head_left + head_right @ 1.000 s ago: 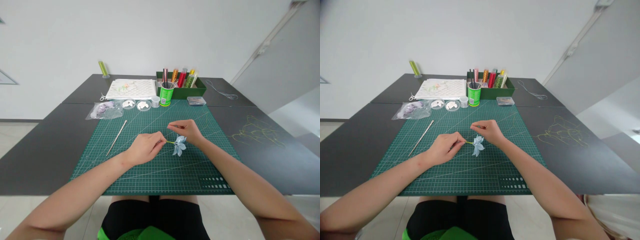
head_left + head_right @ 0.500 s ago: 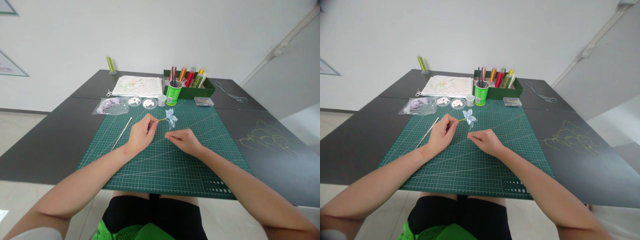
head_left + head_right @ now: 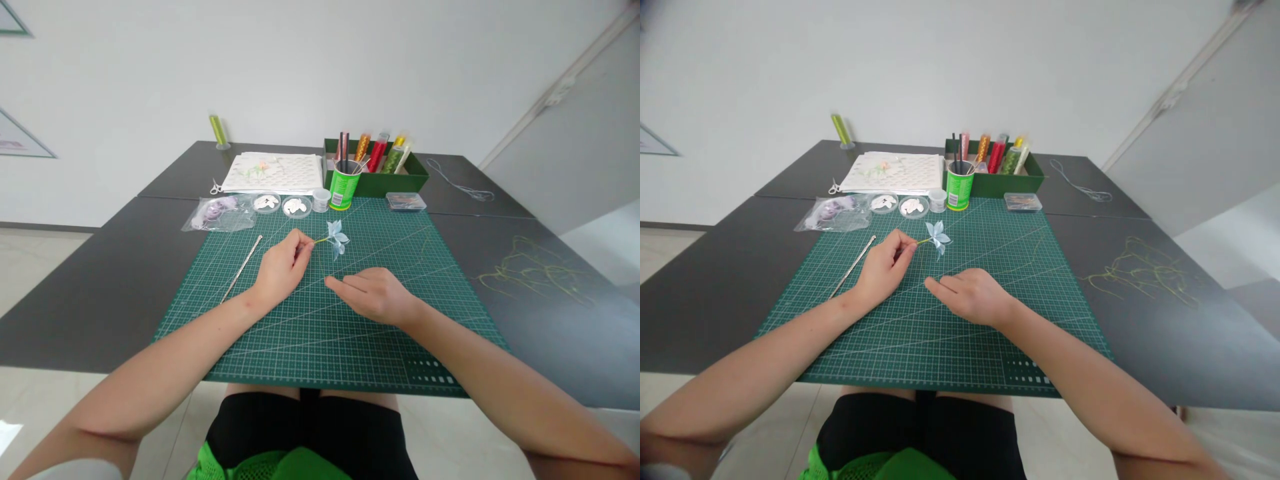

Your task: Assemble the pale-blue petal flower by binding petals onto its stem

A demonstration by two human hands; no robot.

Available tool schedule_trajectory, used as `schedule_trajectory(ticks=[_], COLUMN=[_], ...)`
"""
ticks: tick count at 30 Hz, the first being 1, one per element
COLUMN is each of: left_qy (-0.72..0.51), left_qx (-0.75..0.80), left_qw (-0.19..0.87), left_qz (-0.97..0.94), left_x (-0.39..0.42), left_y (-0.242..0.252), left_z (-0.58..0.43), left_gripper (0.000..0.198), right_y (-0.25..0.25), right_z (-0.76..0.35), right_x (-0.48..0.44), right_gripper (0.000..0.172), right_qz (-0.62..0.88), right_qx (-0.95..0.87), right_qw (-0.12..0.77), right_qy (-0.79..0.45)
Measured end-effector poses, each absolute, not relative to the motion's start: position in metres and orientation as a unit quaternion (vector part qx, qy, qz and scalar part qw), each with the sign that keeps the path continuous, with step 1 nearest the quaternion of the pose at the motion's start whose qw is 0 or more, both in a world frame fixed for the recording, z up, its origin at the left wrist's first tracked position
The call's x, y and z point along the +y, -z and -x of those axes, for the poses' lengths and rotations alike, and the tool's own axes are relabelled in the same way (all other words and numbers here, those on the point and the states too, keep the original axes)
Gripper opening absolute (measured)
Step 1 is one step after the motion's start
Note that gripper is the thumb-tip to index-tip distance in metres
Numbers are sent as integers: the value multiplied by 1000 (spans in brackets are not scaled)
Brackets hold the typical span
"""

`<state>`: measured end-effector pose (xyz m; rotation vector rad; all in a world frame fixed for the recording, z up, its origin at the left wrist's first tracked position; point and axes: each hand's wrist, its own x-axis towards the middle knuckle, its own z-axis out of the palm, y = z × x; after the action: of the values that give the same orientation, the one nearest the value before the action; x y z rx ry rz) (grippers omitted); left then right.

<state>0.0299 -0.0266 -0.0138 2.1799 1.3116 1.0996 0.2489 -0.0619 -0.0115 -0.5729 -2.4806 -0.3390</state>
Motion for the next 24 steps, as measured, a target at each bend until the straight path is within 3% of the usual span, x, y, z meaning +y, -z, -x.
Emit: schedule_trajectory(ticks=[13,21,24], left_qy=[-327,-268,-243], left_qx=[442,361,330], left_qw=[139,90,92], left_qz=[-823,-889,-907], left_x=[-28,-37,-42], left_y=[13,17,17], left_z=[-33,-42,-44], left_gripper=[12,15,18], right_y=[-4,-6,-5], right_z=[-255,-262,-265], right_x=[-68,-65,-60], right_gripper=[23,32,26], right_qz=[189,204,222], right_qx=[-906,-881,-866], right_qw=[314,366,385], right_qy=[213,220,229])
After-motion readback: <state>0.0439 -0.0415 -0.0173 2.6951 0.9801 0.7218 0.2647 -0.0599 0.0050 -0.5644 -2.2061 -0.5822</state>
